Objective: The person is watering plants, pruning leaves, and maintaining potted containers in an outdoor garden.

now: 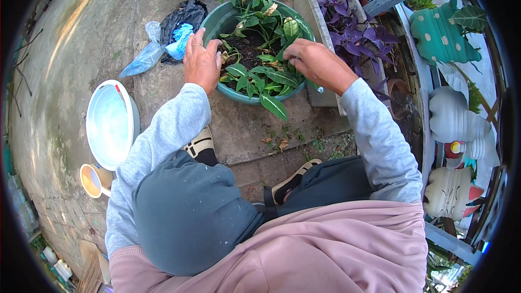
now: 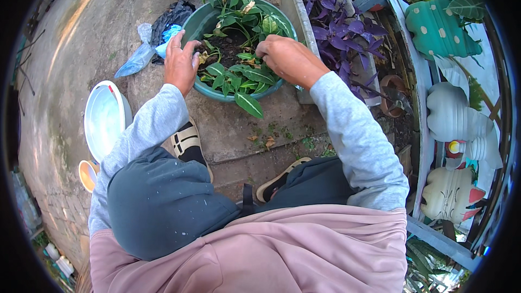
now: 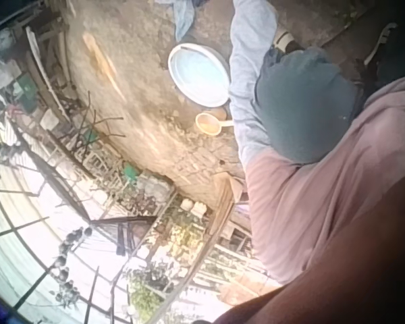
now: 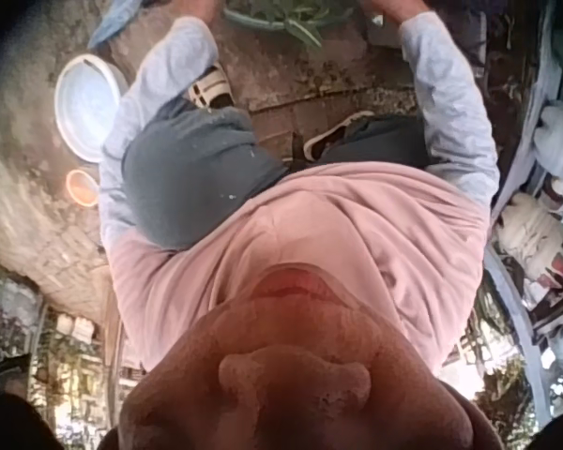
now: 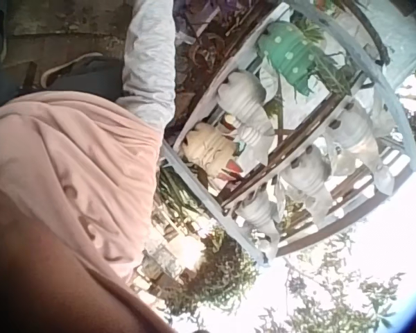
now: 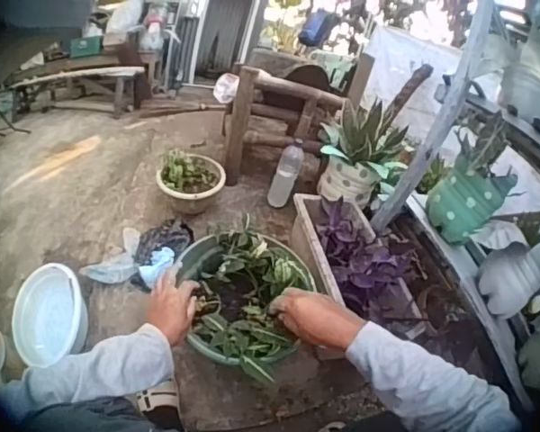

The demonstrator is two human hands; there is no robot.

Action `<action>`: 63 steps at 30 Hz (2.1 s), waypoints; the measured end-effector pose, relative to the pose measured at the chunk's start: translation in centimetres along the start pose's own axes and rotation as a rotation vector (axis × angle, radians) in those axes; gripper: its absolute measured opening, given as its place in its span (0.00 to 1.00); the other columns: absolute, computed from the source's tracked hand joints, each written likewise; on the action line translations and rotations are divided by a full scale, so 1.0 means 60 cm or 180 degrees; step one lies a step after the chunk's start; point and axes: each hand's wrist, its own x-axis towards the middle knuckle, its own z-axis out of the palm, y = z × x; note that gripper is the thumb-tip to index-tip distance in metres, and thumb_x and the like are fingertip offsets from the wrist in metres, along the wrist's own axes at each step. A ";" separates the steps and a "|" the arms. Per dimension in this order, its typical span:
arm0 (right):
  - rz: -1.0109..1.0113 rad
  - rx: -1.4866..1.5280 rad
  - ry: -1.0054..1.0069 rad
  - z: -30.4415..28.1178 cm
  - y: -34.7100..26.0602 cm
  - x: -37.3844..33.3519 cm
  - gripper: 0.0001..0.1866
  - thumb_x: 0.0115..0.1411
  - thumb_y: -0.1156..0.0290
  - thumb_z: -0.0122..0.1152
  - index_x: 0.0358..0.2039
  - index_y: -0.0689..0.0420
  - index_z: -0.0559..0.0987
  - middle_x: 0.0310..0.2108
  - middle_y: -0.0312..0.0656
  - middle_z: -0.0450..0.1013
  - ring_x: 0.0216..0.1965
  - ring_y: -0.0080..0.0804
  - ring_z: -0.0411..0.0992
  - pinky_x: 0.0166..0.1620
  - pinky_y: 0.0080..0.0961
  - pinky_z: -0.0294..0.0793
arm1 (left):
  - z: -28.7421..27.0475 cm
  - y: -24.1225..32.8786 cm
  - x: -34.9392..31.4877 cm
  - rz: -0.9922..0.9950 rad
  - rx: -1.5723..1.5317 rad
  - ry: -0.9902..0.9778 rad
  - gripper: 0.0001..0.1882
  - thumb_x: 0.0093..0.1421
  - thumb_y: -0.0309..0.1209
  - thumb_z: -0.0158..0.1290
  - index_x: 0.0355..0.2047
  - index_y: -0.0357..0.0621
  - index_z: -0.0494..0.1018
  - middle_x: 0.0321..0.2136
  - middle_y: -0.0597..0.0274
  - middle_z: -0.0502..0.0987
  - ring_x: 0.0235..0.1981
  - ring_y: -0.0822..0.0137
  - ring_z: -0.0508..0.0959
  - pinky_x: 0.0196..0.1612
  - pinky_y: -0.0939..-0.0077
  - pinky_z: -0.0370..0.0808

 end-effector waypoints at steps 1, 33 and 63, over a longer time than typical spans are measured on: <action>-0.0045 0.0060 -0.0016 0.021 0.000 0.020 0.11 0.46 0.80 0.52 0.33 0.62 0.73 0.32 0.47 0.69 0.37 0.44 0.69 0.41 0.33 0.68 | 0.000 -0.002 -0.001 0.0001 0.0000 -0.0009 0.13 0.47 0.25 0.53 0.36 0.47 0.70 0.52 0.49 0.59 0.54 0.45 0.58 0.54 0.57 0.58; 0.0628 0.0239 0.0185 0.044 0.019 0.143 0.07 0.47 0.72 0.58 0.27 0.61 0.77 0.24 0.50 0.72 0.30 0.44 0.72 0.35 0.32 0.70 | 0.001 -0.001 -0.004 -0.0249 -0.0135 0.0021 0.11 0.49 0.25 0.52 0.35 0.45 0.71 0.51 0.51 0.61 0.53 0.50 0.61 0.53 0.59 0.61; 0.1241 0.1073 -0.0474 -0.046 0.002 -0.157 0.09 0.47 0.71 0.57 0.29 0.62 0.75 0.22 0.49 0.72 0.27 0.43 0.72 0.32 0.31 0.69 | -0.062 0.145 0.065 0.2159 -0.0305 -0.1515 0.25 0.50 0.37 0.54 0.46 0.40 0.62 0.48 0.52 0.63 0.49 0.53 0.64 0.52 0.63 0.62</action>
